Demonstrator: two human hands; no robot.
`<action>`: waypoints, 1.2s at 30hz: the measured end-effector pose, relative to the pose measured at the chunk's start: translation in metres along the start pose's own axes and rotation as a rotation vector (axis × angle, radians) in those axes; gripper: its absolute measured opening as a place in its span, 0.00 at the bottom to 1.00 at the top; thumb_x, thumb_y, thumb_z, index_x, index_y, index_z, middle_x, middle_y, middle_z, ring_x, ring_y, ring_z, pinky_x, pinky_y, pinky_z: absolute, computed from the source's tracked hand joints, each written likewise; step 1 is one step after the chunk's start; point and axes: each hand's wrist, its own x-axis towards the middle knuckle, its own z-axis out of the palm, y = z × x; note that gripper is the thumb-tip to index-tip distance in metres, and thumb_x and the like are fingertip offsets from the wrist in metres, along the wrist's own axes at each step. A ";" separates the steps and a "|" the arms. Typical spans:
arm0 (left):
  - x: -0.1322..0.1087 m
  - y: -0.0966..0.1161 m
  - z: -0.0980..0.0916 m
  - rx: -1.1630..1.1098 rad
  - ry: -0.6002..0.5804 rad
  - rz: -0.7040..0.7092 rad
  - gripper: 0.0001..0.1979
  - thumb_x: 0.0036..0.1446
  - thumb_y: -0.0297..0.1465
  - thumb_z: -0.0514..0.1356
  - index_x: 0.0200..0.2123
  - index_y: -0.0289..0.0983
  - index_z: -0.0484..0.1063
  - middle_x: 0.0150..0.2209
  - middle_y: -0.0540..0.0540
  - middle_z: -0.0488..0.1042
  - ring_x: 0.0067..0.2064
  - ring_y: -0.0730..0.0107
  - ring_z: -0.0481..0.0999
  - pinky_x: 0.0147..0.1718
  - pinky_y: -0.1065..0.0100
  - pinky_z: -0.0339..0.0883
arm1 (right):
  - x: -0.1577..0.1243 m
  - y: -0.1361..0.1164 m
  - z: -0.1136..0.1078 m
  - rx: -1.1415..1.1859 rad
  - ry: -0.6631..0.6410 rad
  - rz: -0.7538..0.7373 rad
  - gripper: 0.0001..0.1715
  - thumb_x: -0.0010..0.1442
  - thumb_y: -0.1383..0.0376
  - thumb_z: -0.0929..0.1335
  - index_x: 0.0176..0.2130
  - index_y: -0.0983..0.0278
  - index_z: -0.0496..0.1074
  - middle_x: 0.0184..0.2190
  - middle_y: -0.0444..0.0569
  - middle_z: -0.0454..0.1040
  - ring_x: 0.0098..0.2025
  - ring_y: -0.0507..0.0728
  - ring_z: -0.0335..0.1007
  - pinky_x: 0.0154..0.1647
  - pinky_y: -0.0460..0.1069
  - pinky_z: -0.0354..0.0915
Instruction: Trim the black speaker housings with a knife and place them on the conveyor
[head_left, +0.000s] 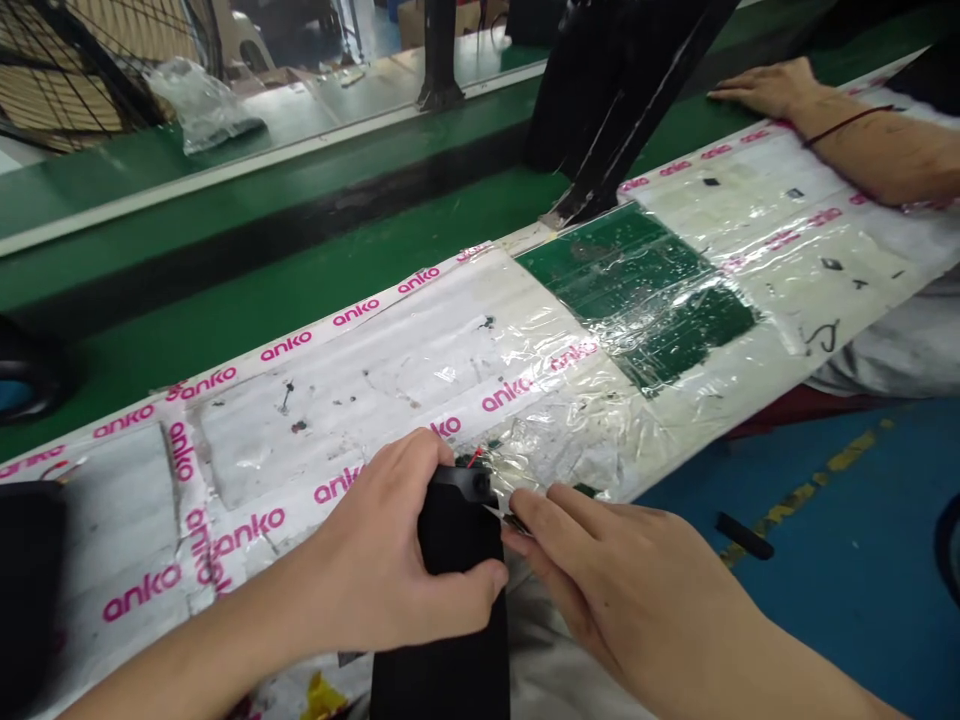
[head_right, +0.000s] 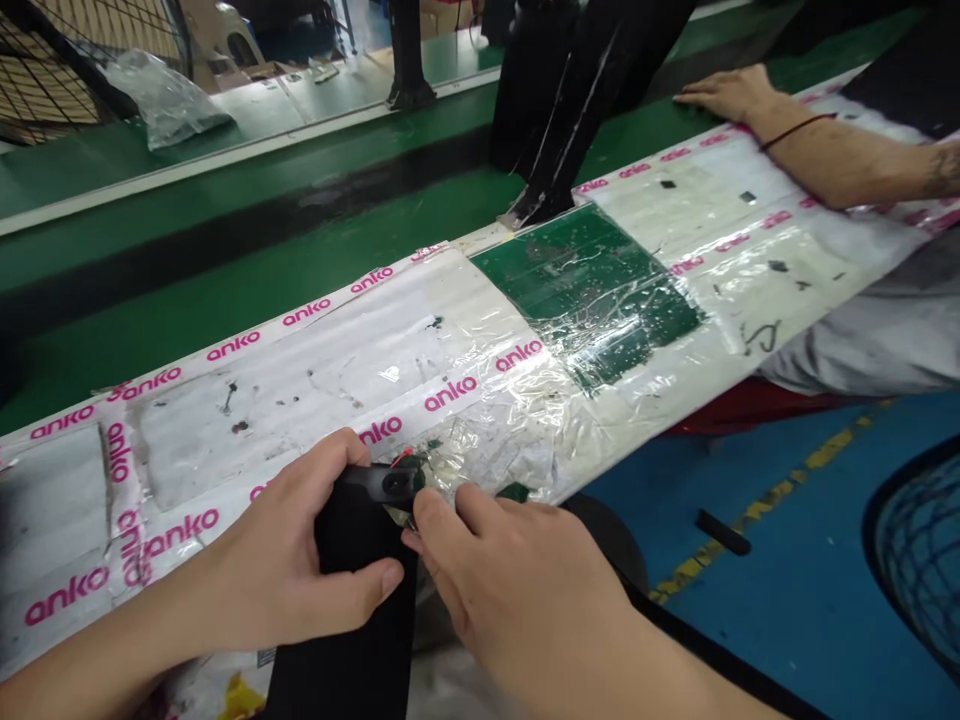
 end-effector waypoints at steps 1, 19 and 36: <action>0.001 0.000 0.000 0.004 0.001 0.000 0.19 0.49 0.39 0.67 0.37 0.43 0.60 0.37 0.48 0.70 0.38 0.58 0.68 0.36 0.59 0.63 | 0.000 0.000 0.000 0.010 -0.015 0.003 0.10 0.78 0.68 0.53 0.48 0.60 0.60 0.26 0.39 0.67 0.20 0.56 0.71 0.17 0.50 0.51; 0.004 0.006 0.001 0.007 0.002 0.022 0.16 0.46 0.35 0.64 0.34 0.42 0.60 0.33 0.51 0.67 0.37 0.61 0.67 0.36 0.61 0.61 | 0.003 -0.001 -0.003 -0.002 -0.045 0.052 0.31 0.47 0.71 0.71 0.49 0.56 0.61 0.24 0.36 0.67 0.17 0.58 0.68 0.19 0.50 0.44; 0.008 0.001 -0.004 -0.062 -0.050 0.034 0.17 0.49 0.38 0.66 0.35 0.42 0.60 0.34 0.51 0.64 0.36 0.64 0.64 0.33 0.65 0.59 | 0.006 0.013 0.003 -0.010 -0.108 0.001 0.28 0.38 0.74 0.71 0.41 0.59 0.64 0.22 0.40 0.70 0.14 0.59 0.67 0.25 0.48 0.30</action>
